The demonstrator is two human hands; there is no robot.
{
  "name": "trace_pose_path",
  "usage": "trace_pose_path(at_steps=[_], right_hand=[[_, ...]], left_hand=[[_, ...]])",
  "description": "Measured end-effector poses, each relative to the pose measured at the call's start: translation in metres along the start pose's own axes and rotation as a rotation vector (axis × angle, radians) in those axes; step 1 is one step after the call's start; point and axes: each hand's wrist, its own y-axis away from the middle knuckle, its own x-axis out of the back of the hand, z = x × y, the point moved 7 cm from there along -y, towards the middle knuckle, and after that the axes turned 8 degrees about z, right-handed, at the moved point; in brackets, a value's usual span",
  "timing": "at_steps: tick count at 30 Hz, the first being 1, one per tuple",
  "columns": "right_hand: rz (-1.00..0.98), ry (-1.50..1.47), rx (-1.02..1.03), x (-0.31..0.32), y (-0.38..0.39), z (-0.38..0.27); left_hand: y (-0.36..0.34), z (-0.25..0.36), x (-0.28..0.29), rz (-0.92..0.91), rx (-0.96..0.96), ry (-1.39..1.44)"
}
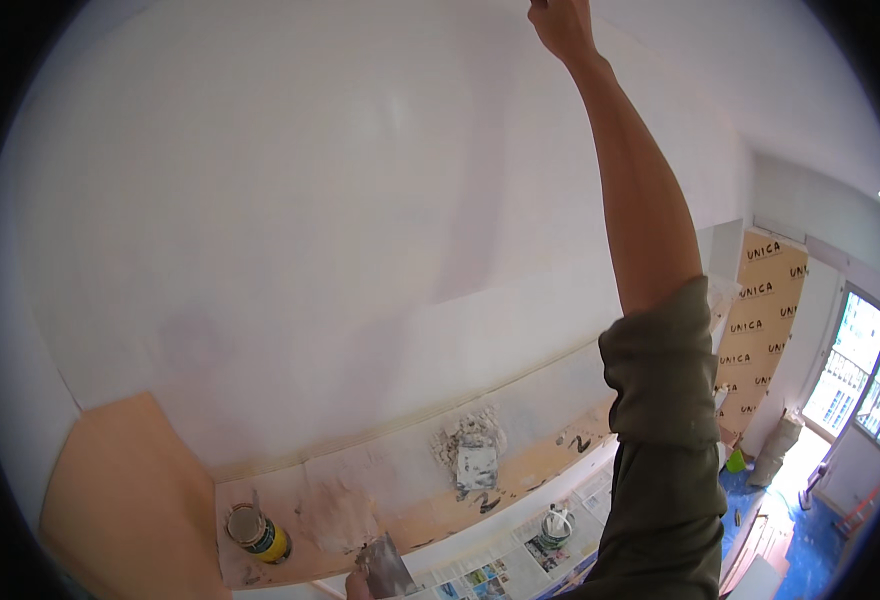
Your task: The person applies plaster to the upper section of a wall using a spatula and scrapes material between two spatulas.
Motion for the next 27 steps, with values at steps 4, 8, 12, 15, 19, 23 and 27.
trace_pose_path(at_steps=[4,8,12,15,19,23,27], right_hand=[[-0.011,0.005,0.134,-0.038,-0.031,-0.005],[-0.119,0.104,0.078,-0.070,-0.054,-0.009],[-0.162,0.144,0.106,-0.095,-0.052,0.002],[-0.183,0.177,0.060,-0.102,-0.043,0.018],[-0.277,0.055,0.025,-0.081,-0.028,-0.015],[-0.447,0.145,0.168,-0.035,0.092,-0.028],[-0.656,-0.005,-0.031,0.063,0.258,-0.110]], left_hand=[[0.000,0.005,0.002,-0.005,0.013,0.024],[-0.001,0.012,0.001,-0.024,0.024,0.046],[-0.003,0.016,0.002,-0.037,0.027,0.051],[-0.008,0.015,-0.001,-0.059,0.048,0.045],[-0.003,0.017,0.005,-0.075,0.031,0.061],[-0.002,0.011,0.001,-0.097,0.050,0.049],[0.005,0.005,0.006,-0.154,0.035,0.084]])
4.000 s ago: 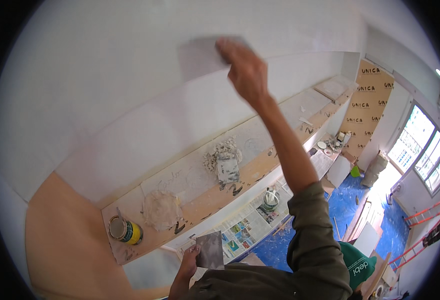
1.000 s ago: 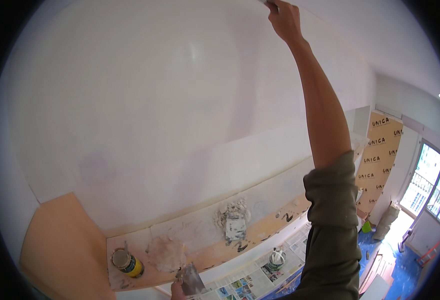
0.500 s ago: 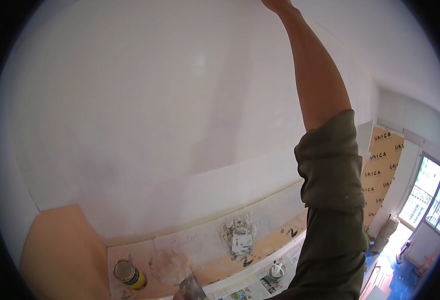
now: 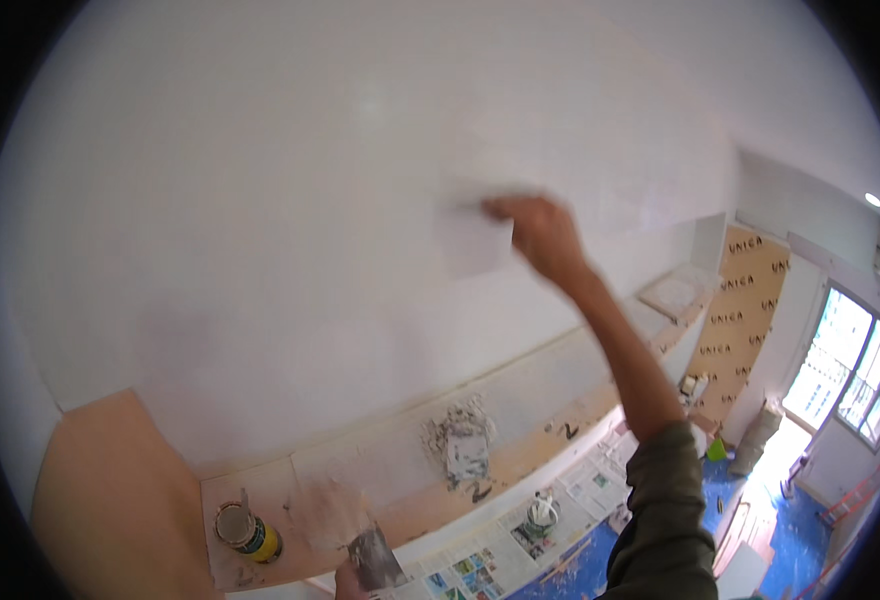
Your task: The person applies plaster to the upper section of a wall using a spatula and scrapes material between two spatulas.
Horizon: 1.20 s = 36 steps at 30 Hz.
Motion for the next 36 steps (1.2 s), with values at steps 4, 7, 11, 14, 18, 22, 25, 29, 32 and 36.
trace_pose_path(at_steps=[4,7,11,14,18,22,25,29,32,36], right_hand=[[-0.043,-0.138,-0.369,0.013,0.161,-0.051],[-0.015,-0.235,-1.057,0.043,0.290,-0.055],[0.656,-1.274,-1.839,0.069,0.402,-0.097],[0.784,-1.262,-1.902,0.103,0.395,-0.125],[0.666,-1.066,-1.840,0.128,0.385,-0.165],[0.102,-0.460,-1.133,0.158,0.302,-0.216],[-0.029,-0.420,-0.667,0.159,0.282,-0.239],[-0.043,-0.369,-0.513,0.153,0.285,-0.263],[0.014,-0.309,-0.529,0.155,0.282,-0.274],[-0.031,-0.303,-0.552,0.158,0.302,-0.287]], left_hand=[[-0.072,0.001,0.062,-0.010,-0.111,-0.127],[-0.058,0.001,0.033,-0.026,-0.048,-0.129],[-0.042,-0.001,0.016,0.017,-0.073,-0.362],[0.001,-0.017,-0.046,-0.146,-0.088,-0.448],[0.039,-0.039,-0.106,-0.159,-0.007,-0.372],[0.043,-0.072,-0.157,-0.288,0.198,-0.151],[0.053,-0.083,-0.171,-0.536,0.483,0.109],[0.071,-0.081,-0.179,-0.378,0.424,0.046],[0.077,-0.086,-0.186,-0.599,0.547,0.335],[0.058,-0.081,-0.169,-0.434,0.466,0.173]])
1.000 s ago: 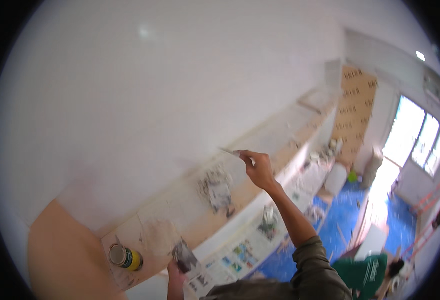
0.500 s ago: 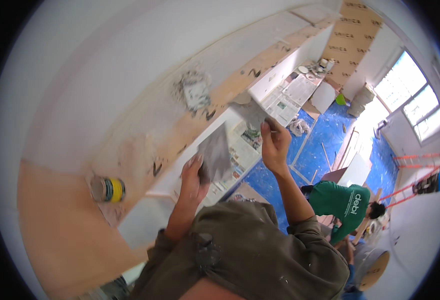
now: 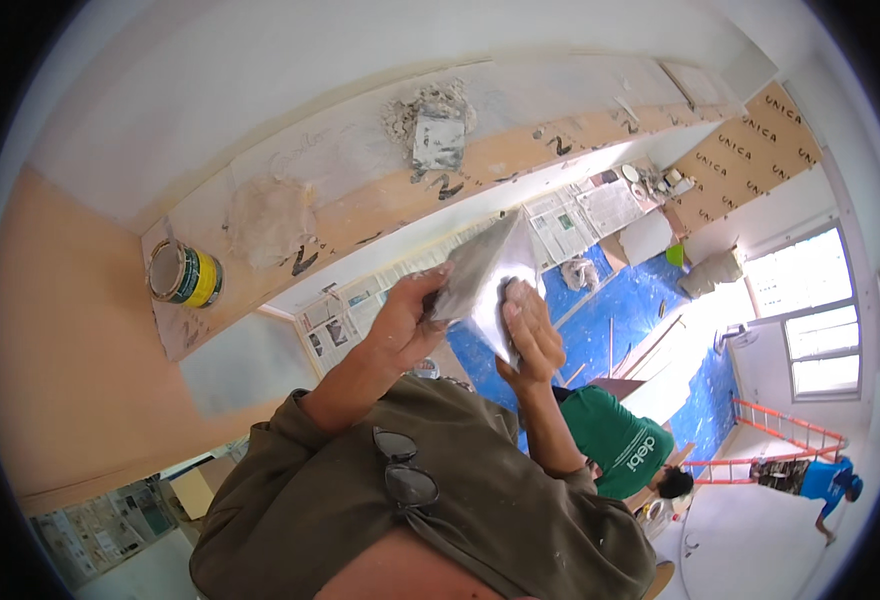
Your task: The person applies plaster to the upper section of a wall using a spatula and scrapes material between two spatulas.
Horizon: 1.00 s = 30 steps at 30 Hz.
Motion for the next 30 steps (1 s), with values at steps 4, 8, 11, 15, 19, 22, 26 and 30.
trace_pose_path(at_steps=[4,8,11,15,19,22,26,30], right_hand=[[-0.019,-0.091,-0.197,0.021,0.005,0.023],[0.013,-0.178,-0.647,0.057,-0.068,0.084],[-0.535,-0.111,-0.566,0.010,-0.119,0.087],[-1.026,-0.160,-0.553,-0.043,-0.092,0.087],[-1.130,-0.320,-0.600,-0.077,-0.049,0.085],[-1.195,-0.397,-0.698,-0.094,-0.026,0.084],[-1.217,-0.564,-0.717,-0.114,-0.010,0.058],[-1.245,-0.607,-0.728,-0.124,-0.002,0.050]], left_hand=[[0.019,0.064,-0.041,0.262,-0.375,-0.245],[0.019,0.086,-0.017,0.240,-0.240,-0.754],[0.026,0.080,-0.015,0.261,-0.146,-1.076],[0.008,0.071,0.000,0.136,0.130,-1.372],[0.003,0.063,0.007,0.098,0.352,-1.275],[0.005,0.055,0.018,0.134,0.413,-1.154],[-0.009,0.034,0.092,0.115,0.509,-0.958],[-0.006,0.018,0.097,0.150,0.544,-0.772]])
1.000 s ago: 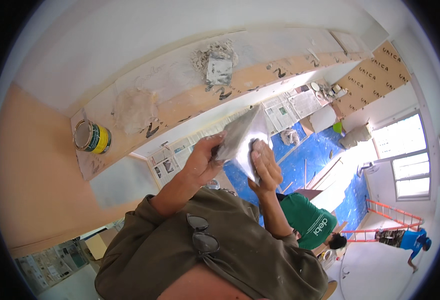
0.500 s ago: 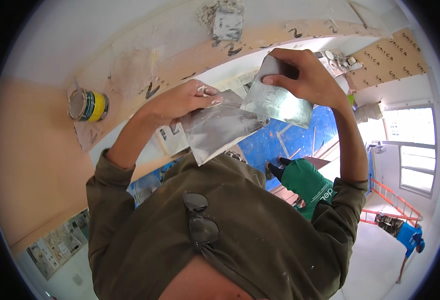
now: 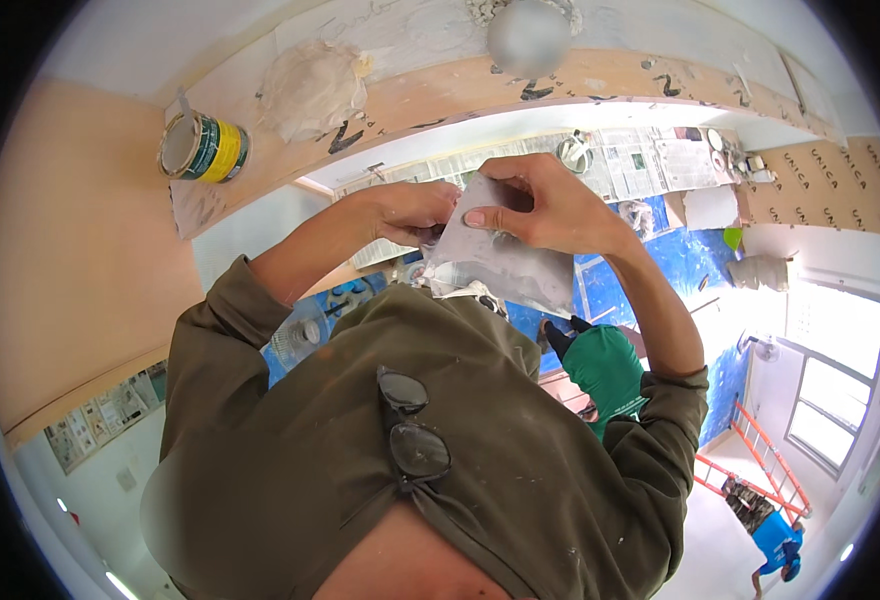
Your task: The person applies plaster to the upper section of a wall using a spatula and scrapes material between two spatulas.
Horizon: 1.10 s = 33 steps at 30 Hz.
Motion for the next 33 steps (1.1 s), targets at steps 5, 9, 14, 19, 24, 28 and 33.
trace_pose_path(at_steps=[5,9,14,19,24,28,33], right_hand=[[-0.098,-0.095,-0.032,-0.013,-0.004,0.007],[-0.211,-0.329,-0.126,-0.016,0.004,-0.008],[0.329,-0.642,0.093,0.133,0.007,-0.070],[1.082,-0.390,0.967,0.312,0.080,-0.234],[1.642,0.492,1.254,0.418,0.124,-0.366],[1.876,0.986,1.210,0.474,0.100,-0.467],[1.923,1.042,1.275,0.531,0.077,-0.541]], left_hand=[[-0.002,-0.004,0.000,-0.055,0.001,0.078],[-0.026,-0.013,0.047,0.022,-0.210,-0.048],[0.002,-0.022,0.124,0.609,-0.393,-0.710],[0.004,-0.072,0.182,0.719,-0.345,0.127],[-0.004,-0.026,0.173,0.758,-0.485,0.090],[0.008,0.002,0.170,0.757,-0.524,0.235],[0.003,0.028,0.168,0.724,-0.542,0.299]])
